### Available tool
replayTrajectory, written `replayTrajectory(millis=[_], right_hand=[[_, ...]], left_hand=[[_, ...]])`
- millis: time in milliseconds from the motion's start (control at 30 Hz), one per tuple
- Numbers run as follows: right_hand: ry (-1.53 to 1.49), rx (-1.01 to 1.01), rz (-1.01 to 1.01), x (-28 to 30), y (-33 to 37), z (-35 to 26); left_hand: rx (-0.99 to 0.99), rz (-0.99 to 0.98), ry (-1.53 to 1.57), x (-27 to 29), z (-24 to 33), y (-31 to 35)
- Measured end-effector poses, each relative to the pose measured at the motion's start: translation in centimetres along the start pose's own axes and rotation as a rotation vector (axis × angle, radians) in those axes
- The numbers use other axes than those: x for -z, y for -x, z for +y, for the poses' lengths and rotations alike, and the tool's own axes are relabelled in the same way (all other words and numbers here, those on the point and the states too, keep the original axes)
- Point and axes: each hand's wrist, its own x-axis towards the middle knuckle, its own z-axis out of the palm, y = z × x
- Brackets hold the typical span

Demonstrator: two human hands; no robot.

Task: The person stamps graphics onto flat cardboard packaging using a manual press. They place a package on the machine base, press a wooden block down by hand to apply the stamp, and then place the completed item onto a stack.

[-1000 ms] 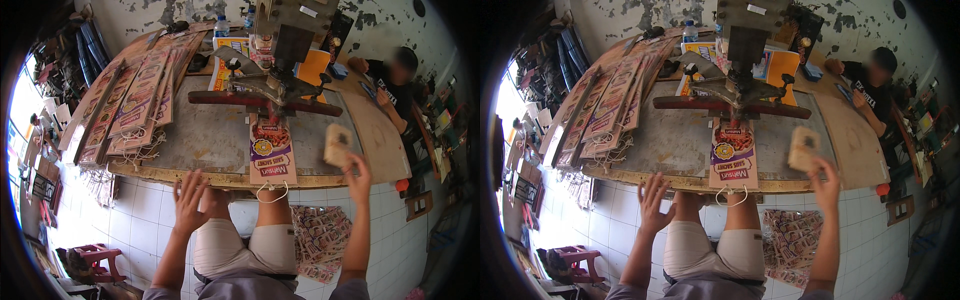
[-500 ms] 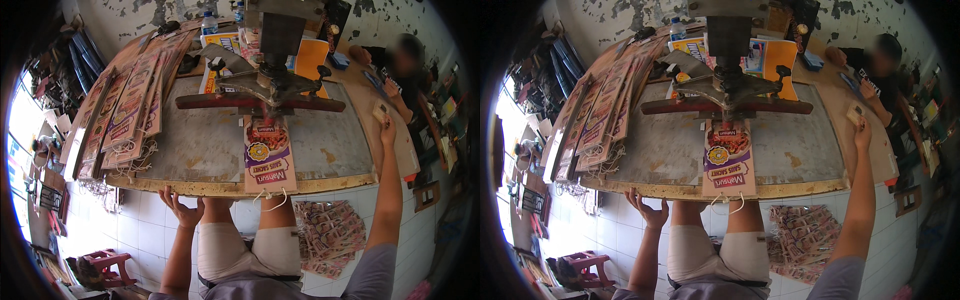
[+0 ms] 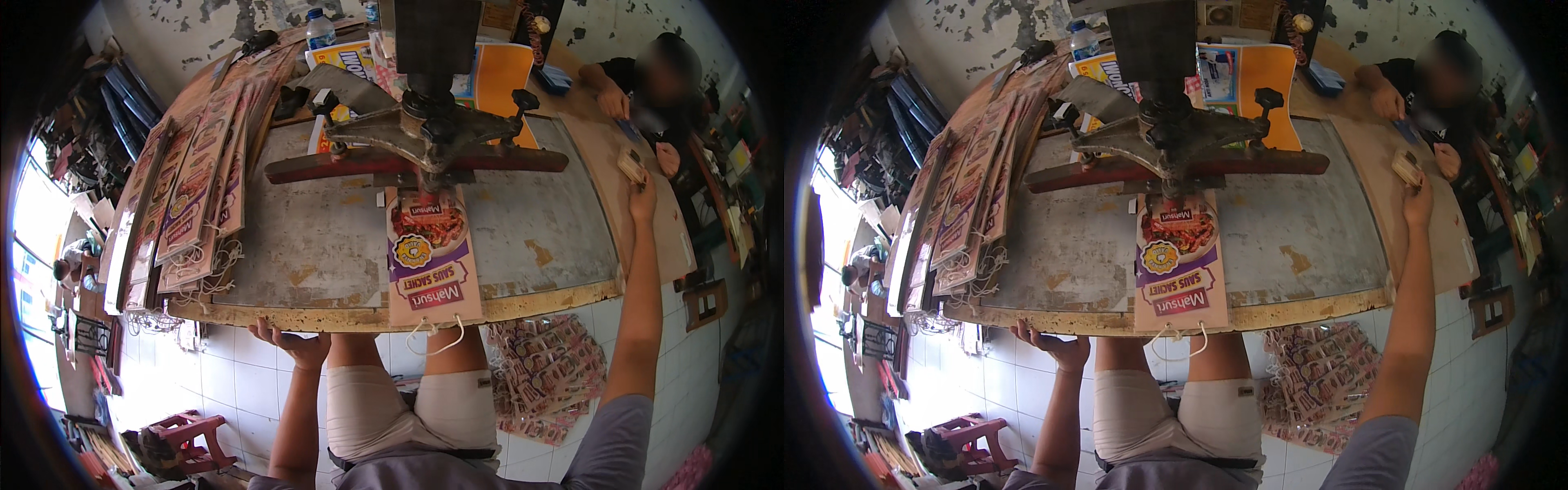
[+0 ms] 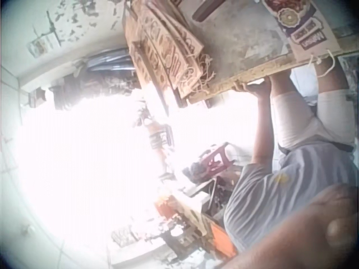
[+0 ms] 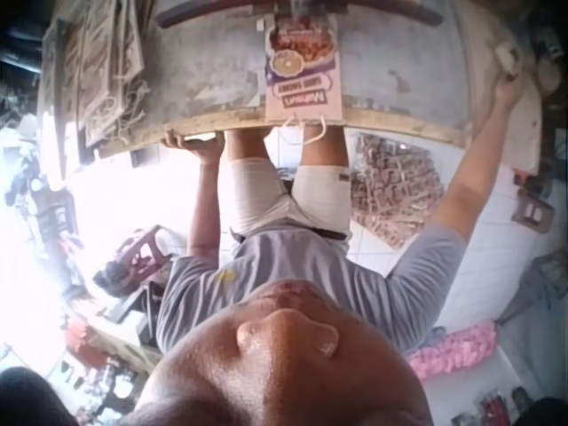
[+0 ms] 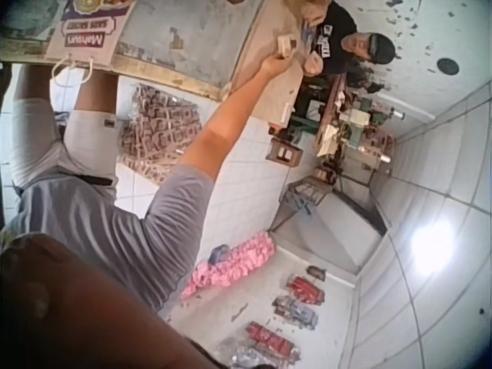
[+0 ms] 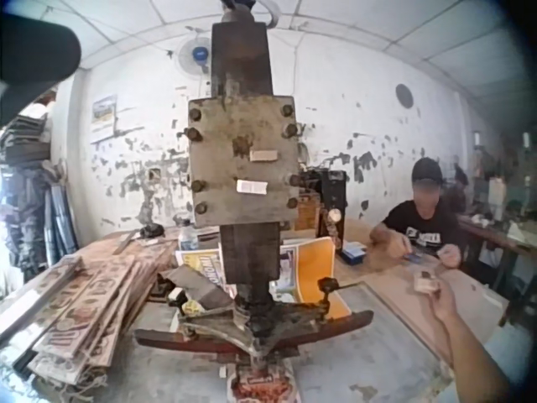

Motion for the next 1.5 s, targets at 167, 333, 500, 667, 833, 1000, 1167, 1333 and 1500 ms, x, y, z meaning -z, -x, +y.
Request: replayTrajectory(millis=[167, 333, 500, 667, 833, 1000, 1167, 1333, 1500], right_hand=[[-0.091, -0.132, -0.056, 0.6, 0.5, -0.7], [0.002, -0.109, -0.023, 1.2, 1.9, -1.4], [0.089, -0.221, -0.147, 1.8, 1.6, -0.9], [0.214, -0.21, -0.278, 2.2, 3.4, -2.8], [0.274, -0.147, -0.314, 2.7, 4.4, -1.8], [0.258, -0.133, -0.401, 3.2, 6.2, -2.9], [0.229, -0.08, -0.483, 5.2, 8.5, -4.5], [0.213, -0.107, -0.488, 7.2, 10.7, -6.1], [0.144, -0.107, -0.477, 8.2, 11.1, -6.4]], left_hand=[[-0.006, -0.005, -0.049, -0.1, -0.2, 0.6], [-0.008, -0.022, -0.047, 0.2, -0.2, 0.8], [0.011, -0.028, -0.03, 0.5, 0.3, 0.5], [0.055, -0.029, 0.0, 1.4, 0.8, 0.1], [0.069, -0.042, 0.027, 1.5, 1.2, -0.2], [0.062, -0.085, 0.051, 2.2, 1.0, -0.1], [0.054, -0.088, 0.073, 2.5, 1.2, -0.3], [0.062, -0.094, 0.064, 2.5, 1.3, -0.2], [0.075, -0.115, 0.064, 2.7, 1.7, -0.5]])
